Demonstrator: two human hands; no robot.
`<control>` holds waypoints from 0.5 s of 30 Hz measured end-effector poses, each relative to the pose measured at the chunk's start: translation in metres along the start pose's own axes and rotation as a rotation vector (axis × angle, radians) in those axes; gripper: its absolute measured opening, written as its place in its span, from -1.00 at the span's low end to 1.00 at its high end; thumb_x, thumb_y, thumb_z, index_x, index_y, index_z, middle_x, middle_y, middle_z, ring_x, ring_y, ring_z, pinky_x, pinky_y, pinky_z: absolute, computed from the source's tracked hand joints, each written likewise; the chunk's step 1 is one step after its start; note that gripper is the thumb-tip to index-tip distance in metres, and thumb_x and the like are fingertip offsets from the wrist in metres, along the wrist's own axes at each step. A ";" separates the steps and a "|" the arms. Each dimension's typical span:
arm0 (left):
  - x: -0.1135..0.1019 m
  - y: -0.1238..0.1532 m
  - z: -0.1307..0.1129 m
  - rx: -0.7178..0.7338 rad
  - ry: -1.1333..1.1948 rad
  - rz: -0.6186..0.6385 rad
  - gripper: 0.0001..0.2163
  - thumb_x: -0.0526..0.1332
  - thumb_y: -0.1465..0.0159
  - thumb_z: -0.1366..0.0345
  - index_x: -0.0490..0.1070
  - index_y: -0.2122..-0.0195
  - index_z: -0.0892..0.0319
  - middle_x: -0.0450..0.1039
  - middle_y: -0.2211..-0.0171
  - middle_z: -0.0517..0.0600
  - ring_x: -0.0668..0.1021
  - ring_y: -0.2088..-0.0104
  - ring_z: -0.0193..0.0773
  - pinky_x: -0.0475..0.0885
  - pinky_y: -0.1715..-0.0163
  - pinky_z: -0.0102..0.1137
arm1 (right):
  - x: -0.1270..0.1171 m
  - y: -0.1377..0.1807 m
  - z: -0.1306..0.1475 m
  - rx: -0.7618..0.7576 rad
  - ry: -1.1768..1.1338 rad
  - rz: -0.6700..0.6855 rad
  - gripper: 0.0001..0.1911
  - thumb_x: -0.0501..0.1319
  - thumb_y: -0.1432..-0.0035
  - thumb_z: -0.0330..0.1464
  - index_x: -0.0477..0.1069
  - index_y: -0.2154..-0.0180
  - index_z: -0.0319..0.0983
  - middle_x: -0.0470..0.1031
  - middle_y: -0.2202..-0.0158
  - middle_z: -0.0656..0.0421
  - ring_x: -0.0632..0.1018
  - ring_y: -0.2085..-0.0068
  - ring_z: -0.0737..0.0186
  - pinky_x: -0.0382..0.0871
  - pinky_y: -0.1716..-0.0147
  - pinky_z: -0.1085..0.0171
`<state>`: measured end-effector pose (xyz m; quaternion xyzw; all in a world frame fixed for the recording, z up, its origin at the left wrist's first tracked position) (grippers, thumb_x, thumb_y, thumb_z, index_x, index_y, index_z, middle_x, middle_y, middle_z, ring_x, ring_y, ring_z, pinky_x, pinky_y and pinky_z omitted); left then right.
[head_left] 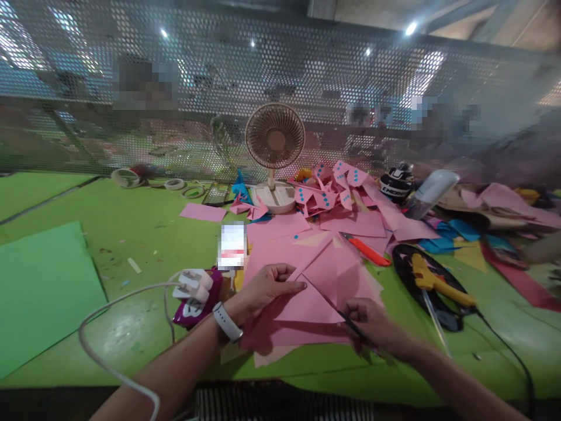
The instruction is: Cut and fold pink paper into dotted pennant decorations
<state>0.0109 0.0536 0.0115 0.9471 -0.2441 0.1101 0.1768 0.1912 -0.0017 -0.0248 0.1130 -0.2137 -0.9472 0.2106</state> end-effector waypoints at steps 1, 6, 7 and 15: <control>0.000 0.000 0.000 -0.001 -0.002 -0.002 -0.72 0.43 0.06 0.21 0.46 0.35 0.21 0.50 0.39 -0.01 0.50 0.41 -0.31 0.36 0.33 -0.40 | 0.001 0.001 0.000 0.009 0.005 0.009 -0.61 0.32 0.11 -0.09 0.27 0.47 -0.25 0.38 0.72 0.31 0.36 0.75 0.43 0.04 0.82 0.50; -0.001 0.000 -0.001 0.015 -0.024 -0.006 -0.74 0.42 0.05 0.22 0.45 0.38 0.21 0.48 0.42 -0.02 0.48 0.42 -0.32 0.35 0.35 -0.40 | 0.002 0.001 0.002 0.009 -0.007 0.020 -0.63 0.32 0.10 -0.12 0.27 0.46 -0.25 0.41 0.70 0.29 0.36 0.75 0.44 0.04 0.82 0.51; -0.001 0.001 -0.001 0.020 -0.027 -0.001 -0.75 0.42 0.04 0.22 0.45 0.39 0.21 0.47 0.42 -0.03 0.48 0.42 -0.32 0.35 0.35 -0.40 | 0.002 0.001 0.001 0.010 -0.006 0.018 -0.63 0.33 0.10 -0.12 0.27 0.46 -0.25 0.41 0.71 0.30 0.35 0.76 0.45 0.02 0.83 0.52; -0.002 0.000 -0.001 0.006 -0.064 0.011 -0.76 0.40 0.00 0.23 0.45 0.35 0.21 0.47 0.38 -0.01 0.46 0.43 -0.34 0.34 0.33 -0.38 | 0.001 0.005 0.005 0.012 -0.023 0.028 -0.66 0.33 0.10 -0.17 0.27 0.47 -0.26 0.39 0.72 0.31 0.32 0.76 0.48 -0.03 0.83 0.53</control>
Point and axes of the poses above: each hand's wrist, its own y-axis away from the middle knuckle, its own x-axis out of the palm, z = x × y, the point moved 7 cm from there along -y, towards the middle knuckle
